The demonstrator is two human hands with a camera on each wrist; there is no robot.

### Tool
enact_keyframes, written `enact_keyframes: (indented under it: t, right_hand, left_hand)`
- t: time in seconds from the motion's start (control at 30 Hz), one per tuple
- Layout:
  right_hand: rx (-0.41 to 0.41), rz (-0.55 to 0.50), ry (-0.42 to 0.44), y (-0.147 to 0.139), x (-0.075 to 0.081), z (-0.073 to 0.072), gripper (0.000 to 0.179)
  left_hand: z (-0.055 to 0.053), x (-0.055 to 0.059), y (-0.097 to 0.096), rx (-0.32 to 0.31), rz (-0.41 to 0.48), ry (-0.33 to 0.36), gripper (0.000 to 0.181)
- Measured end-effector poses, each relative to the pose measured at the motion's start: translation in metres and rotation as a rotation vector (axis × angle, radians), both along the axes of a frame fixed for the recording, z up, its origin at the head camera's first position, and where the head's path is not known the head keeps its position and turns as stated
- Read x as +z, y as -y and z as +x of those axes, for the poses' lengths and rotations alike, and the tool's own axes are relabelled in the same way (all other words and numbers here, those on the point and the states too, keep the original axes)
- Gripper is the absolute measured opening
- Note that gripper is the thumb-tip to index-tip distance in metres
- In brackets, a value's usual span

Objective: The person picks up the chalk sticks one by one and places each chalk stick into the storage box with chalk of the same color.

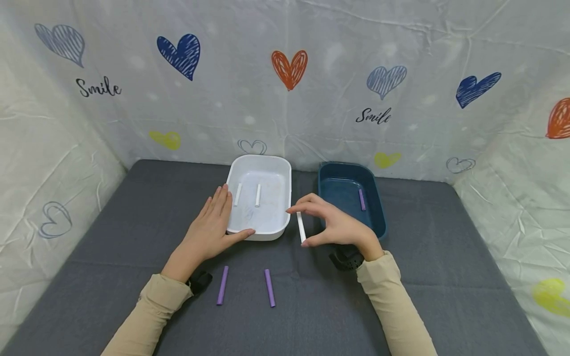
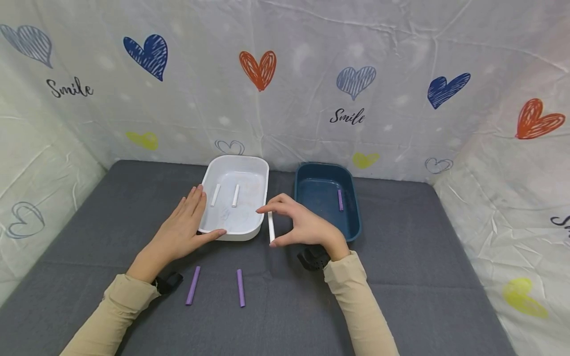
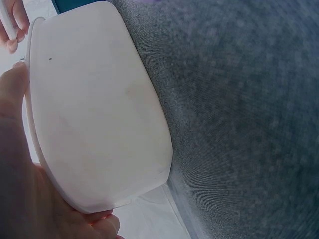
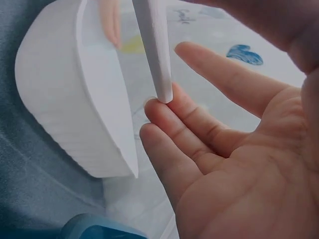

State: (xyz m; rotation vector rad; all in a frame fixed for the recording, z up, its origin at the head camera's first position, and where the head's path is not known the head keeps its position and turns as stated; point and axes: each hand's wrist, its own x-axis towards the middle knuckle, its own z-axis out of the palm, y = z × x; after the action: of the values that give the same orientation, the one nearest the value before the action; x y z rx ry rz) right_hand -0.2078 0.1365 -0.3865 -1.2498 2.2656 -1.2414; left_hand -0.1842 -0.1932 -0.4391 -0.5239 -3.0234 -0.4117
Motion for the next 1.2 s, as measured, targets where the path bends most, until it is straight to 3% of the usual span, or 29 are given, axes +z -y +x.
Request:
enact_keyframes:
  t: [0.5,0.77,1.2]
  right_hand:
    - [-0.068,-0.002,0.010,0.013,0.004,-0.014,0.071]
    - [-0.121,0.052,-0.061,0.020,0.009,-0.020,0.071]
    - [-0.218,0.046,-0.005,0.033,0.011,-0.036,0.069]
  left_hand:
    - [0.000,-0.003,0.001,-0.005,0.013,-0.017,0.117]
    - [-0.002,-0.004,0.001,-0.005,0.007,-0.016,0.117]
    - [-0.002,-0.004,0.001,-0.001,-0.001,-0.005,0.117]
